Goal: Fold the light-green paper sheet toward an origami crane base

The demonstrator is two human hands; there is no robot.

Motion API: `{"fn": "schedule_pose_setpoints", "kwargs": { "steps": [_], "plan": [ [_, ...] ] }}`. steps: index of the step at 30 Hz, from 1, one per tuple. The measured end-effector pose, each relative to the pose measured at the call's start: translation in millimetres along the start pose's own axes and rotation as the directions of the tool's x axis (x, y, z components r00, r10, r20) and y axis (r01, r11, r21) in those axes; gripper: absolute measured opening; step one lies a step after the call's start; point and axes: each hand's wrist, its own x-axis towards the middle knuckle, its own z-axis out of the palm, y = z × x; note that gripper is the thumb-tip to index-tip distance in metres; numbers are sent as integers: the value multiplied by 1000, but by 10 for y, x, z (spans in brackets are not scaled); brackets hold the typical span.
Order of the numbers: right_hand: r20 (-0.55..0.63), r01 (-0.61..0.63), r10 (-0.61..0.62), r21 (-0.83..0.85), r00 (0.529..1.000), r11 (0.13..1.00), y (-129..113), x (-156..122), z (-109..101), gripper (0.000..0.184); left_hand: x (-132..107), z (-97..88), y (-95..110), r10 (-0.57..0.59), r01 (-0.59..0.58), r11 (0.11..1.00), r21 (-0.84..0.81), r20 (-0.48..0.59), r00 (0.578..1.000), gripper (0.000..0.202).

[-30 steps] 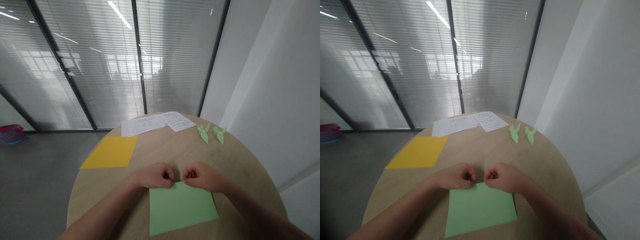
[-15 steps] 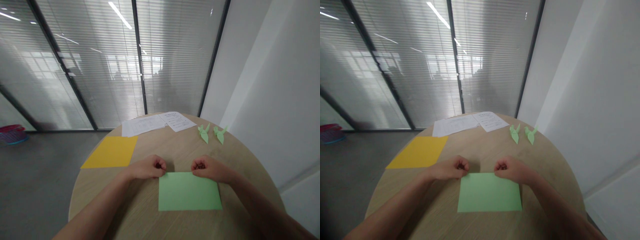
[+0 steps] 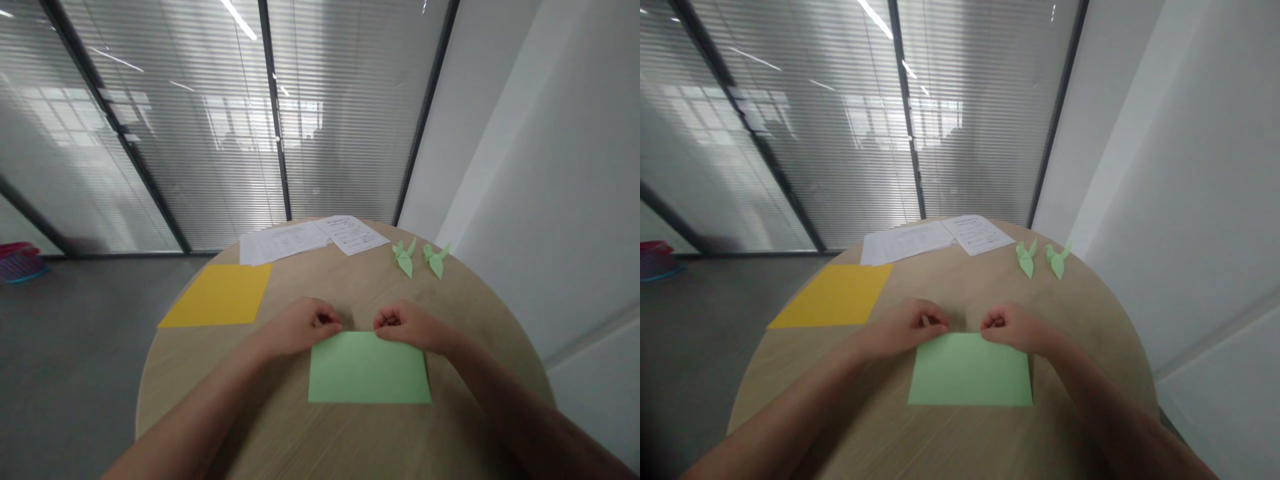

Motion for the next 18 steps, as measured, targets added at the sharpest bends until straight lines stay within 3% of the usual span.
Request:
{"fn": "schedule_pose_setpoints", "kwargs": {
  "steps": [4, 12, 18],
  "plan": [
    [49, 1, -1, 0, 999, 1000, -29, 11, 111, 10, -3, 175, 130, 10, -23, 996, 90, 142, 990, 26],
    [134, 2, 1, -21, 991, 1000, -77, -2, 174, 10, 2, 235, 150, -16, 3, 998, 69, 198, 980, 22],
    [132, 60, -44, -112, 990, 992, -146, -39, 233, 10, 4, 287, 200, -4, -4, 999, 34, 225, 974, 21]
  ]
}}
